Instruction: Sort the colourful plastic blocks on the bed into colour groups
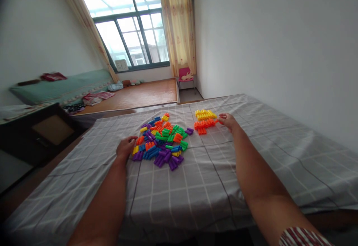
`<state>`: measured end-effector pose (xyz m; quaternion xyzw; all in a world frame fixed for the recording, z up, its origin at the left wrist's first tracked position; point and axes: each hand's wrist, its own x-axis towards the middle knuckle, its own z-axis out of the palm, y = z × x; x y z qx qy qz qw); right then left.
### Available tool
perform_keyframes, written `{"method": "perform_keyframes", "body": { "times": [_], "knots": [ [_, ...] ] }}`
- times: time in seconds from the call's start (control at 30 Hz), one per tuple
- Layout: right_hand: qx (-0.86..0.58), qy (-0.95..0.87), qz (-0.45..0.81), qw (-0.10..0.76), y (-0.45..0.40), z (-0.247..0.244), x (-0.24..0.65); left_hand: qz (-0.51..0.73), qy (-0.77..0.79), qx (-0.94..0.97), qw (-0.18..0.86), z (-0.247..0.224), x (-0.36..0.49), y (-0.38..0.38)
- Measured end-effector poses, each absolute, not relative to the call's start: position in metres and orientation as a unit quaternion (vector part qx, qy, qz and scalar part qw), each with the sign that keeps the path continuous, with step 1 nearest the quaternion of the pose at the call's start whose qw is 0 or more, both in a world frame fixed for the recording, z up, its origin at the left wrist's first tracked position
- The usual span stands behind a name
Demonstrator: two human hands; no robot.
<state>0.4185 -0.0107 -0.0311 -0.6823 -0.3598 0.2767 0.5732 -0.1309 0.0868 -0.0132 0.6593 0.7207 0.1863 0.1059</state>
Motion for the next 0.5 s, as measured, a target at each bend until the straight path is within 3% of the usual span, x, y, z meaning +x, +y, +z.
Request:
{"method": "perform_keyframes", "body": {
  "times": [0.13, 0.4, 0.5],
  "knots": [
    [-0.705, -0.394, 0.281, 0.518, -0.009, -0.039, 0.42, 0.186, 0.72, 0.661, 0.103, -0.013, -0.132, 0.087],
    [-0.792, -0.467, 0.142, 0.366, -0.008, -0.047, 0.446, 0.175, 0.721, 0.662, 0.103, -0.013, -0.132, 0.087],
    [-0.787, -0.488, 0.142, 0.351, -0.008, -0.05, 0.445, 0.175, 0.723, 0.661, 0.099, -0.011, -0.131, 0.086]
  ]
}}
